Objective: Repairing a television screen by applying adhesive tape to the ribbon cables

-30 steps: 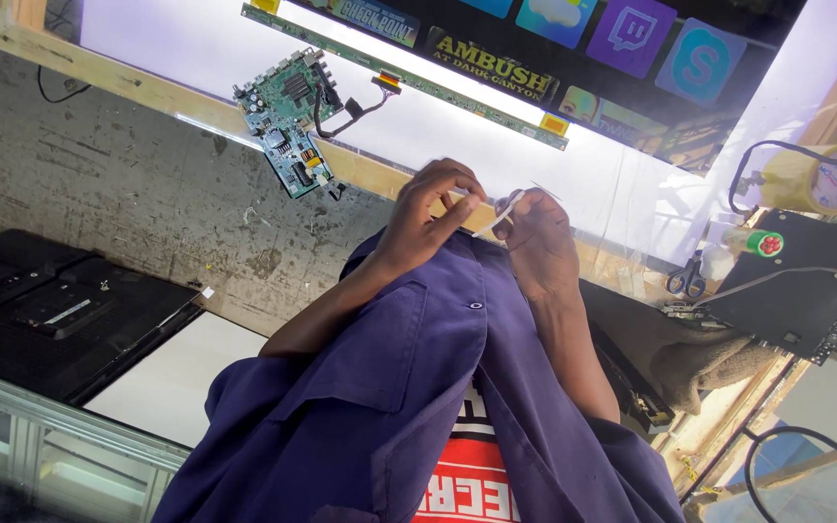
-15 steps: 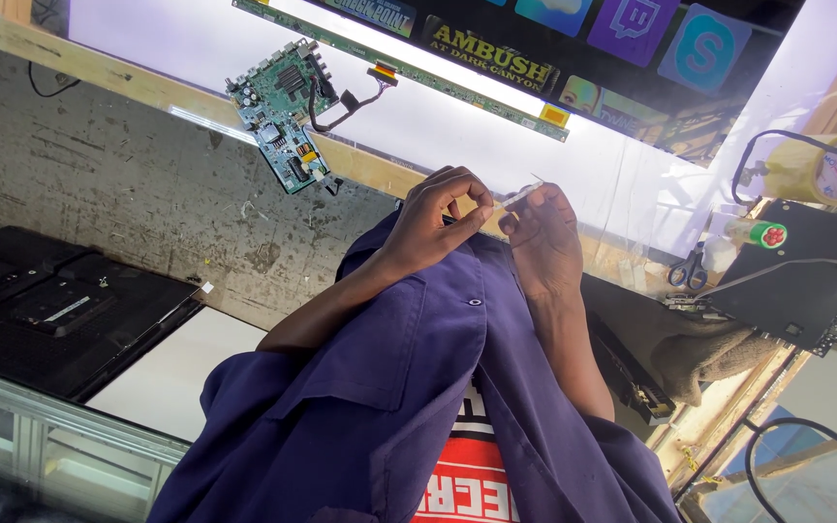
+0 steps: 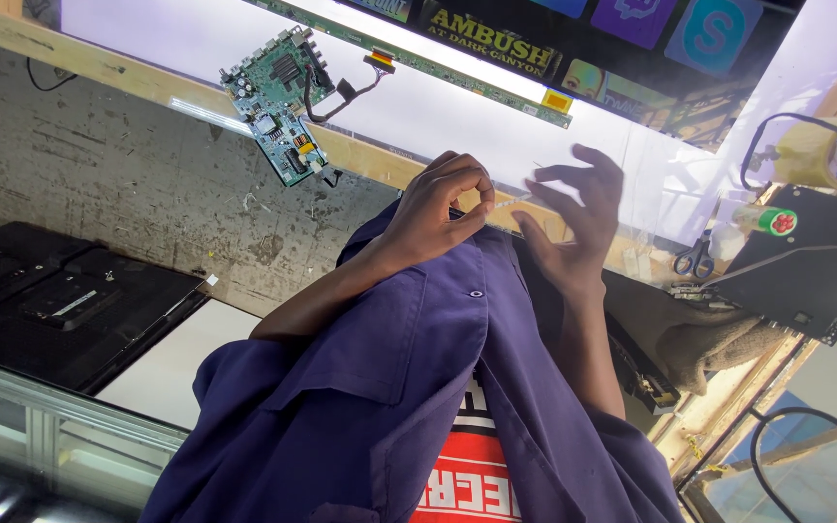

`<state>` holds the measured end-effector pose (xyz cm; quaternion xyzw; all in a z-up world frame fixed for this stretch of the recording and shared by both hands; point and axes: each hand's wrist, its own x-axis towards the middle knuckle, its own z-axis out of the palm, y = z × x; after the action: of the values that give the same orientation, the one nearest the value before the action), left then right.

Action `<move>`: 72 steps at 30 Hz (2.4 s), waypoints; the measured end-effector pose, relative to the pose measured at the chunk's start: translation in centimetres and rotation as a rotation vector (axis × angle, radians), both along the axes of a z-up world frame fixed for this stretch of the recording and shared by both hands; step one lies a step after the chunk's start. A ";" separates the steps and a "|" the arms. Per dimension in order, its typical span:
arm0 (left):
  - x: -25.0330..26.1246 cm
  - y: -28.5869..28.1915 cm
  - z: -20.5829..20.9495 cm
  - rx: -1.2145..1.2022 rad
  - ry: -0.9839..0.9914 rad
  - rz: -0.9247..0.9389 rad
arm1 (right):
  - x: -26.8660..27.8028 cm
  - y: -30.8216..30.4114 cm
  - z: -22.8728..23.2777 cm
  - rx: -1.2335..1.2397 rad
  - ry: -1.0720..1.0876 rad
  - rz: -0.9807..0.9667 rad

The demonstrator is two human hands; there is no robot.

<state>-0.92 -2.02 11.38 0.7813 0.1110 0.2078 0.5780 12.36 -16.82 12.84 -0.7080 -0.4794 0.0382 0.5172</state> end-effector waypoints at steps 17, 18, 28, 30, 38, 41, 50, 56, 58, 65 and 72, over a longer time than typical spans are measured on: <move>0.5 -0.4 0.7 0.041 0.013 -0.044 | 0.2 -0.6 -1.6 -0.005 -0.084 0.085; 0.5 -0.4 0.7 0.039 0.020 -0.043 | 0.3 -0.6 -1.7 0.003 -0.099 0.081; 0.4 -0.6 0.0 -0.198 0.066 -0.002 | 0.7 -1.2 -2.2 0.014 -0.197 -0.008; 0.3 -0.3 -0.4 -0.227 0.061 0.001 | 0.9 -1.5 -2.1 0.011 -0.182 -0.014; 0.4 0.2 -1.2 -0.288 0.049 0.008 | 1.5 -1.8 -2.4 -0.002 -0.149 -0.043; 0.8 0.4 -2.3 -0.233 0.081 0.028 | 2.2 -2.3 -3.6 -0.022 -0.116 -0.090; 6.4 1.9 -9.3 0.319 0.178 0.062 | 6.8 -3.1 -11.5 -0.169 -0.009 -0.305; 9.6 2.4 -12.1 0.537 0.059 0.086 | 7.8 0.0 -12.5 -0.286 -0.086 -0.251; 10.2 2.4 -12.0 0.580 0.043 0.103 | 8.2 0.5 -12.9 -0.301 -0.092 -0.226; 9.7 2.5 -13.5 0.659 0.071 0.040 | 8.3 0.4 -14.7 -0.344 -0.118 -0.228; 9.9 2.7 -12.9 0.721 0.095 0.026 | 8.1 1.0 -13.8 -0.407 -0.119 -0.223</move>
<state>8.94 0.66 -1.55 0.9422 0.0671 0.2044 0.2567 20.51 -15.82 -0.92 -0.8471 -0.4105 0.0349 0.3357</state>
